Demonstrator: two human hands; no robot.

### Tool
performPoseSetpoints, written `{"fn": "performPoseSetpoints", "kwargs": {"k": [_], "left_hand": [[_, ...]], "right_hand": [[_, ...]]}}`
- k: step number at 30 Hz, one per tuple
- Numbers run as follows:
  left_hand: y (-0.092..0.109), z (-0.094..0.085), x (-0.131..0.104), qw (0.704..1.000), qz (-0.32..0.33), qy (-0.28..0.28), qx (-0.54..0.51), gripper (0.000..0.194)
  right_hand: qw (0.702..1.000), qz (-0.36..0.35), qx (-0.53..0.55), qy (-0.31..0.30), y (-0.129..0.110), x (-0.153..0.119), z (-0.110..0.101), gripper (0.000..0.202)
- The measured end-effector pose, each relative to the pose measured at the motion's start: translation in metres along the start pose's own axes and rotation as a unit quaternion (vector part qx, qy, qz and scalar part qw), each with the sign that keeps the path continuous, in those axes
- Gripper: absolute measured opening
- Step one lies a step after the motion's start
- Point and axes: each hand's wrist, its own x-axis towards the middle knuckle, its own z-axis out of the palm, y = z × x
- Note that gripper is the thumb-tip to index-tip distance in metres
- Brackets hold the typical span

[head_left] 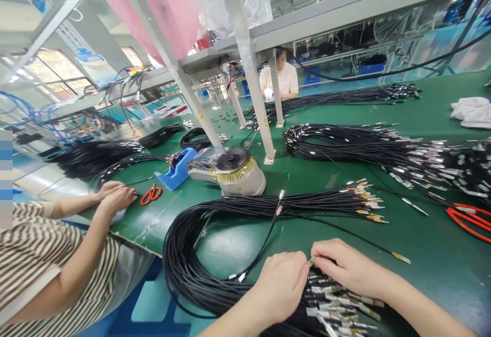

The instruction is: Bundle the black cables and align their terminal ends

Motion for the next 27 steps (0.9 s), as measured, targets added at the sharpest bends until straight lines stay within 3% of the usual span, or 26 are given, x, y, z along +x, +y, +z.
{"fn": "performPoseSetpoints", "kwargs": {"k": [6,15,27], "left_hand": [[0.000,0.010,0.001,1.000,-0.017,0.010,-0.010,0.025],[0.006,0.005,0.005,1.000,0.004,-0.028,0.005,0.025],[0.002,0.015,0.006,1.000,0.009,0.003,-0.020,0.024]], "right_hand": [[0.998,0.001,-0.059,-0.034,0.003,0.002,0.003,0.029],[0.990,-0.021,-0.128,-0.059,0.000,-0.001,0.005,0.030],[0.988,-0.024,-0.141,-0.064,-0.003,0.000,0.005,0.028]]}}
